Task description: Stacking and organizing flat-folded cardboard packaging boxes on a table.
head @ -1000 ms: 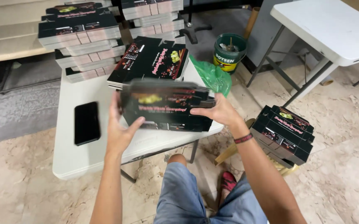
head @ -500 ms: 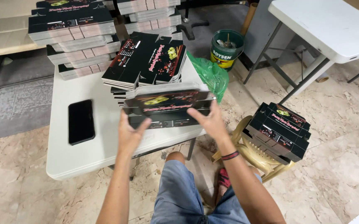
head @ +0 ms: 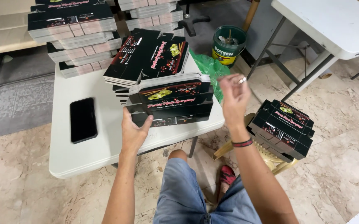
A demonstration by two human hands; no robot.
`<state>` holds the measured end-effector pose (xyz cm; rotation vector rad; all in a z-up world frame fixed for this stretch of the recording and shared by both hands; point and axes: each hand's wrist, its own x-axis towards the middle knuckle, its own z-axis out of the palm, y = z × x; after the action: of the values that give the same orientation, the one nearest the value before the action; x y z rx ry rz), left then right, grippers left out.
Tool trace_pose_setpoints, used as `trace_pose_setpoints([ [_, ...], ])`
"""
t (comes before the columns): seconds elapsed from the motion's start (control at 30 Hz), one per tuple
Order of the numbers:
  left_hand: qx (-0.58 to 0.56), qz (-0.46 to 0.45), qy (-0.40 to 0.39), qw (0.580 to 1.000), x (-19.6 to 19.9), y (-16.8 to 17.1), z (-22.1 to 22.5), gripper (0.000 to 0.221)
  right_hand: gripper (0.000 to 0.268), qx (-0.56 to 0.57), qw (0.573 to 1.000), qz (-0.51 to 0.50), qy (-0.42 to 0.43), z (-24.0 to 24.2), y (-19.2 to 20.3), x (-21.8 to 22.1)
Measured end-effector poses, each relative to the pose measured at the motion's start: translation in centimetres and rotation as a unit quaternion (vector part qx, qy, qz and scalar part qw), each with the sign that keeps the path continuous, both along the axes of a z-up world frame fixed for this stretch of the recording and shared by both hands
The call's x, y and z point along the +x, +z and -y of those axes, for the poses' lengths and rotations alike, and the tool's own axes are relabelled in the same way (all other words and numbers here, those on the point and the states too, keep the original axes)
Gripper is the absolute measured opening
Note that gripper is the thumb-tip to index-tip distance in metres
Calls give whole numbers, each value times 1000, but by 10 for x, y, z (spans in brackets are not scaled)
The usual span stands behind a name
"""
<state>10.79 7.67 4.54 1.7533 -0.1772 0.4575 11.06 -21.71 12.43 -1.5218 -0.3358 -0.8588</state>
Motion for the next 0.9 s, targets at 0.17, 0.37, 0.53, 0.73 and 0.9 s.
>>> trace_pose_setpoints([
  [0.17,-14,36,-32,999,-6,7,-1,54,23,-246,953,172,41,-16,66,31],
  [0.37,-20,39,-39,998,-2,0,-4,52,69,-656,741,-125,66,-77,120,13],
  [0.53,-4,17,-46,999,-2,5,-8,55,70,-668,704,-208,121,-80,137,20],
  [0.73,-14,-15,-43,999,-12,14,-9,66,60,-671,685,-243,146,-83,145,13],
  [0.9,-39,-124,-106,986,-41,34,-27,92,53,-681,659,-273,164,-72,161,-25],
])
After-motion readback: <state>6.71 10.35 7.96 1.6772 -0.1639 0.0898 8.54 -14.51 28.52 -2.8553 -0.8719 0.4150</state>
